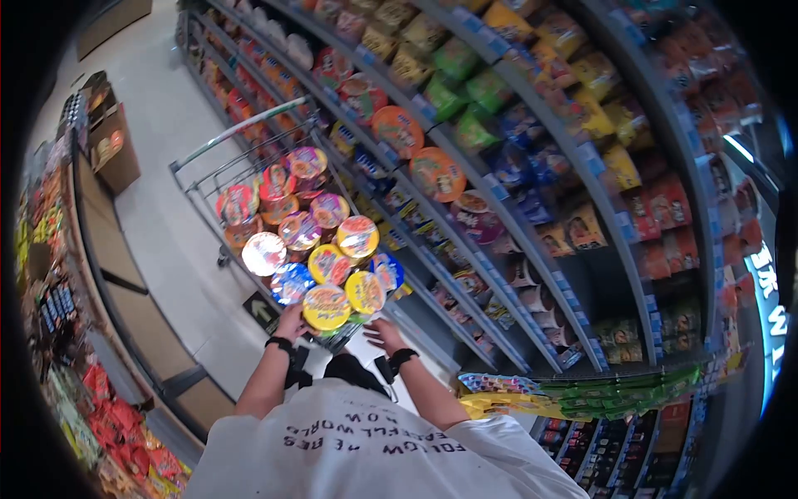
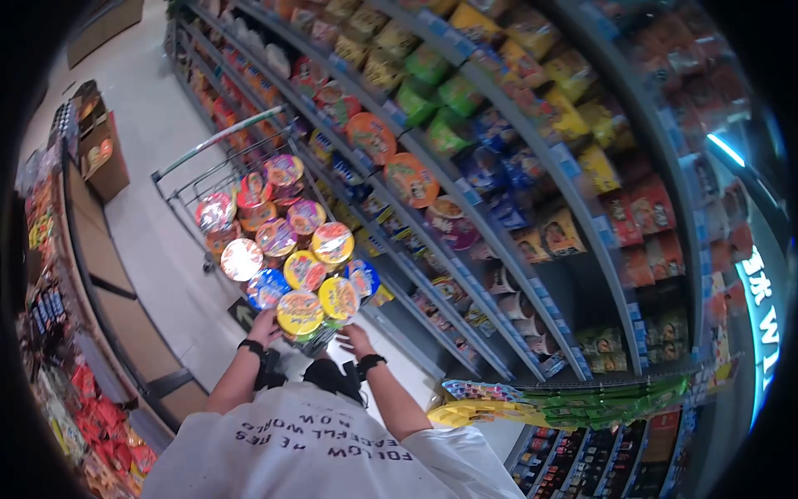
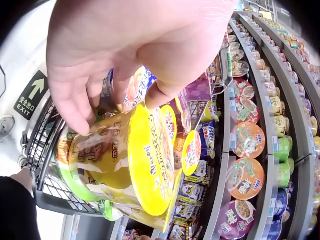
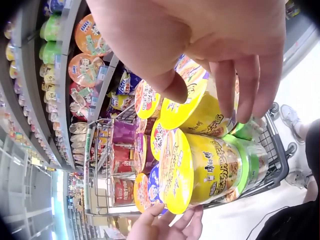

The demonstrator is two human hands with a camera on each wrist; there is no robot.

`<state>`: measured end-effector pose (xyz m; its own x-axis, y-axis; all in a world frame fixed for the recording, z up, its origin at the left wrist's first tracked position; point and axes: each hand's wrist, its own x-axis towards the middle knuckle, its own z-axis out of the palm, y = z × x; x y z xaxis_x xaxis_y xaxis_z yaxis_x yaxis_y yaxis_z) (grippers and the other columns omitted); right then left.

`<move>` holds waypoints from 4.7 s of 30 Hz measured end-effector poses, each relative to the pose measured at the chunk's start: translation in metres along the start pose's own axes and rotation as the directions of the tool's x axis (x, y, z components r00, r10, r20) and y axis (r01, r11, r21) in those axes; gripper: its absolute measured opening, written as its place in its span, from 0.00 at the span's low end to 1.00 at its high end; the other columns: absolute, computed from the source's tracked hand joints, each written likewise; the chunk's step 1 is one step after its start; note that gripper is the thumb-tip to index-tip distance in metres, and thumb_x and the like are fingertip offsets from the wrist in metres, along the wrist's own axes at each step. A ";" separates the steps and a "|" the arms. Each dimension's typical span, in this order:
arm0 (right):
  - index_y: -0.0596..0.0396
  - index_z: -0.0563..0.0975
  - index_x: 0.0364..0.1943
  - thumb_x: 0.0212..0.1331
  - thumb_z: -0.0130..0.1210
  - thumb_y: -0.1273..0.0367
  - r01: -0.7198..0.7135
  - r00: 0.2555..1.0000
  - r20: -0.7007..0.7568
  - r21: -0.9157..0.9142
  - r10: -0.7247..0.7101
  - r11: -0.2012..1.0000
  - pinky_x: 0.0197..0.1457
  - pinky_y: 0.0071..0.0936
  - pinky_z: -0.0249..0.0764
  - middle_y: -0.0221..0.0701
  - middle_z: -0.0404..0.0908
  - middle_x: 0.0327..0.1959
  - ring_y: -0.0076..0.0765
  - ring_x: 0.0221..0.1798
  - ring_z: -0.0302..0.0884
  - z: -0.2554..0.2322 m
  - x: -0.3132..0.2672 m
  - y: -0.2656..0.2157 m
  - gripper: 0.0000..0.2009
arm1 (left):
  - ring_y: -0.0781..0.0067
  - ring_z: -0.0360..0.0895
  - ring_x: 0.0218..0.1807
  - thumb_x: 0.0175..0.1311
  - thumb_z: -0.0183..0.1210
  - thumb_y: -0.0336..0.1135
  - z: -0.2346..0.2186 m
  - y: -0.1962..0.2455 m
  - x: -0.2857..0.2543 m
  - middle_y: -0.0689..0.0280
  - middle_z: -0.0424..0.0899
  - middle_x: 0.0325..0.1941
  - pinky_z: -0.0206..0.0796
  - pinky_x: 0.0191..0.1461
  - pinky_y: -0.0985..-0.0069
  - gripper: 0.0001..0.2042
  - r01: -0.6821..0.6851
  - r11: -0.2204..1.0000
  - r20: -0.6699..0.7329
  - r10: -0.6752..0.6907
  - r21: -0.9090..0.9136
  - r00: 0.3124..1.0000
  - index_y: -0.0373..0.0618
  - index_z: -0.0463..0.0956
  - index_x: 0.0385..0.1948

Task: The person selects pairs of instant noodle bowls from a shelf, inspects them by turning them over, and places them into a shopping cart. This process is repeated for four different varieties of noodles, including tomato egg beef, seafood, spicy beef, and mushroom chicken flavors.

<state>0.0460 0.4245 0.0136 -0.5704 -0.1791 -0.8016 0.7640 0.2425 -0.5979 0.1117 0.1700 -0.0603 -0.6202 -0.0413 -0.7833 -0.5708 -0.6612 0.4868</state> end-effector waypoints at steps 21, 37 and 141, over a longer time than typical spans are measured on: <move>0.50 0.71 0.48 0.59 0.47 0.62 0.371 0.928 -0.128 0.414 -0.351 0.831 0.45 0.23 0.70 0.28 0.78 0.42 0.24 0.43 0.75 -0.142 -0.040 -0.034 0.15 | 0.65 0.58 0.61 0.57 0.46 0.47 0.017 0.101 -0.084 0.64 0.61 0.60 0.53 0.58 0.61 0.21 -0.335 0.941 -0.336 0.328 0.040 0.883 0.54 0.62 0.53; 0.59 0.76 0.41 0.54 0.51 0.73 0.834 -0.150 -0.348 -0.547 -0.926 0.070 0.43 0.22 0.72 0.32 0.78 0.38 0.27 0.41 0.76 -0.413 -0.340 -0.193 0.10 | 0.55 0.57 0.64 0.58 0.52 0.43 0.385 0.110 -0.322 0.53 0.55 0.65 0.57 0.62 0.57 0.34 -0.776 0.625 0.715 0.582 -0.088 0.388 0.49 0.45 0.65; 0.48 0.53 0.64 0.48 0.46 0.38 0.301 0.629 0.703 0.174 -0.332 0.938 0.67 0.41 0.50 0.28 0.56 0.65 0.36 0.66 0.53 0.165 -0.213 -0.008 0.42 | 0.62 0.66 0.59 0.62 0.37 0.61 -0.135 0.014 -0.361 0.60 0.68 0.59 0.58 0.61 0.61 0.31 -0.424 0.561 0.042 0.636 -0.711 0.771 0.46 0.61 0.58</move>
<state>0.2113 0.3040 0.1889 -0.4005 -0.8634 -0.3069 0.5974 0.0080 -0.8019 0.3999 0.0746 0.1775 -0.8634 -0.4211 -0.2779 0.3256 -0.8858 0.3305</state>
